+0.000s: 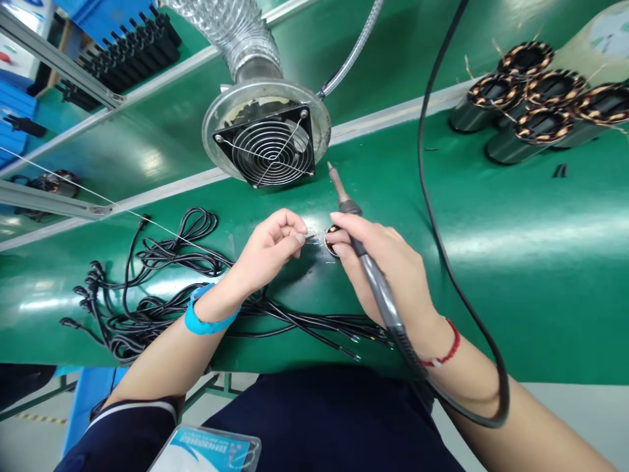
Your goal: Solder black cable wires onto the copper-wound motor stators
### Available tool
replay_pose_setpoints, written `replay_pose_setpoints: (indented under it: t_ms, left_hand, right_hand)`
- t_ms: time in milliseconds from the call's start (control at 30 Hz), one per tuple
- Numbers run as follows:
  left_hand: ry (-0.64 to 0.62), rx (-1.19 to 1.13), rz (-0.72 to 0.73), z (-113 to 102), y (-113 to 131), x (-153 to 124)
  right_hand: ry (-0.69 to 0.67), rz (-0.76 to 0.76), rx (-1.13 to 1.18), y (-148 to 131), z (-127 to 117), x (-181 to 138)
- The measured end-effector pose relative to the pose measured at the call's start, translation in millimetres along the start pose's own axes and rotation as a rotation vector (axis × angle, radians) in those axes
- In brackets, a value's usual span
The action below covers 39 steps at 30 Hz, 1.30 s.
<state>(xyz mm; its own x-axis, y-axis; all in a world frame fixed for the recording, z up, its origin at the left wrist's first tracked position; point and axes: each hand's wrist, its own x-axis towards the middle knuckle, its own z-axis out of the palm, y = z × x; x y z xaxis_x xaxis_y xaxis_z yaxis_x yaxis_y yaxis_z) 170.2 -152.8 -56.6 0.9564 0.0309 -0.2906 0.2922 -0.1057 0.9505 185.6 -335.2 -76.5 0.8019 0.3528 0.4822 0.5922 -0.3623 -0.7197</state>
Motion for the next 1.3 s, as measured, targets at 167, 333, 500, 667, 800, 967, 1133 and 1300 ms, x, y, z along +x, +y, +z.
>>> replay_pose_setpoints:
  t_ms: [167, 333, 500, 667, 800, 967, 1133, 1300]
  left_hand:
    - [-0.026, -0.006, 0.040, -0.6, 0.7, -3.2]
    - [-0.045, -0.011, 0.072, -1.3, -2.1, -6.2]
    - [-0.005, 0.039, 0.150, -1.0, -6.2, -10.4]
    - [0.016, 0.091, 0.141, 0.3, -10.0, -11.8]
    - [0.062, 0.114, 0.199, 2.3, -12.2, -10.3]
    - [0.069, 0.310, 0.427, 2.0, -9.4, -14.1]
    - [0.094, 0.407, 0.393, 1.2, -7.9, -16.7]
    - [0.103, 0.277, 0.159, 4.6, -10.2, -12.5]
  right_hand:
    - [-0.124, -0.124, -0.097, 0.3, 7.8, 11.3]
    - [-0.107, -0.044, -0.047, 2.7, 13.6, 11.0]
    - [-0.082, 0.025, 0.023, 2.7, 16.2, 7.6]
    - [-0.062, 0.065, 0.050, 3.3, 19.6, 5.9]
    - [-0.060, 0.026, 0.046, 5.9, 20.8, 5.9]
    - [-0.031, 0.014, 0.088, 8.1, 23.2, 5.0]
    - [-0.028, 0.051, 0.125, 6.5, 22.2, 4.3]
    - [0.114, 0.076, 0.080, 1.8, 1.9, -1.8]
